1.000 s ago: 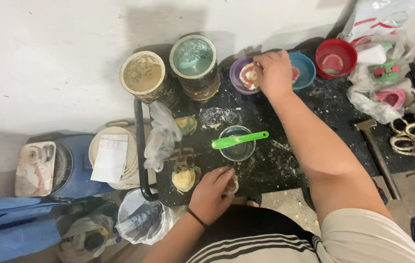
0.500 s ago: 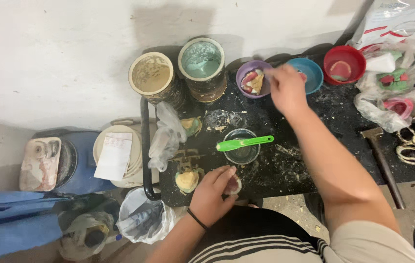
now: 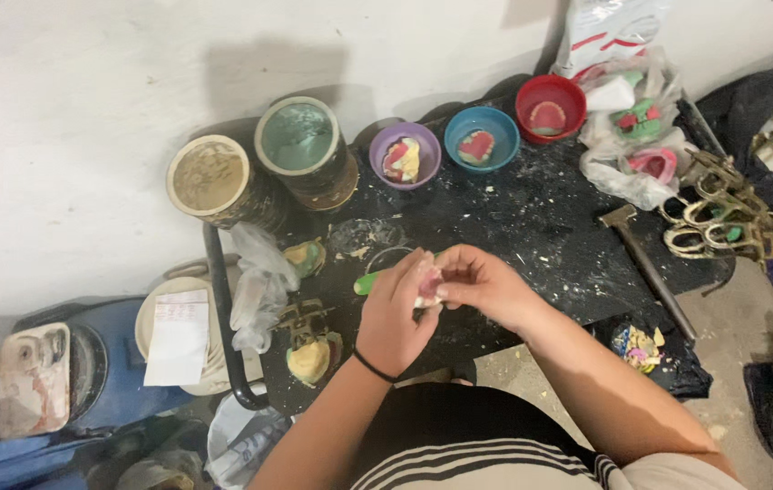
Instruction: The person scrapes residue from colorful plastic molds using a metal tool, removing pink and yellow material and discarding it into a trash bag. They handle multiple molds, including a pink one and a yellow one, and repeatedly clean the tool and molds.
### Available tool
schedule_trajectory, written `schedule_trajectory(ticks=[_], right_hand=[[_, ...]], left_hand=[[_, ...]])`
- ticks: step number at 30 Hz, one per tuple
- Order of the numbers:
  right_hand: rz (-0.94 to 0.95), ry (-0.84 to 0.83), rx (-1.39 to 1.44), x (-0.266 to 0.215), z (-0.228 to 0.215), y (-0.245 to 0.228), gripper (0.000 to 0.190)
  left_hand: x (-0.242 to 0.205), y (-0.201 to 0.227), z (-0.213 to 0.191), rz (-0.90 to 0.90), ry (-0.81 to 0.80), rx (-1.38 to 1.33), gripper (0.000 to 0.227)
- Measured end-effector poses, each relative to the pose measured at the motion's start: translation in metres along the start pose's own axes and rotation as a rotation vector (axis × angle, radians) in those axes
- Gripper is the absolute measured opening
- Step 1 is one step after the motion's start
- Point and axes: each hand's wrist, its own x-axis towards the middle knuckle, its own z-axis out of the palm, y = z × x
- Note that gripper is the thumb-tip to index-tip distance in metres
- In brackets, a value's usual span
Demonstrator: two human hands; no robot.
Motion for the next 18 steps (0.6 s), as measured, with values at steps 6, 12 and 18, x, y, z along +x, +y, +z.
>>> schedule_trajectory(ticks=[6,12,18], right_hand=[[-0.026,0.261,-0.075,-0.007,-0.032,-0.080,0.022],[-0.132,0.587,-0.074,0.027,-0.142,-0.025,0.040],[-0.076,0.654,-0.186,0.035,-0.163,-0.063,0.020]], left_hand=[[0.007,0.008,0.017,-0.006,-0.094,-0.080,0.089],[-0.015,-0.003,0.017,-0.003,-0.137,-0.023,0.075],[-0.037,-0.006,0.015,-0.034,-0.131,0.030,0.074]])
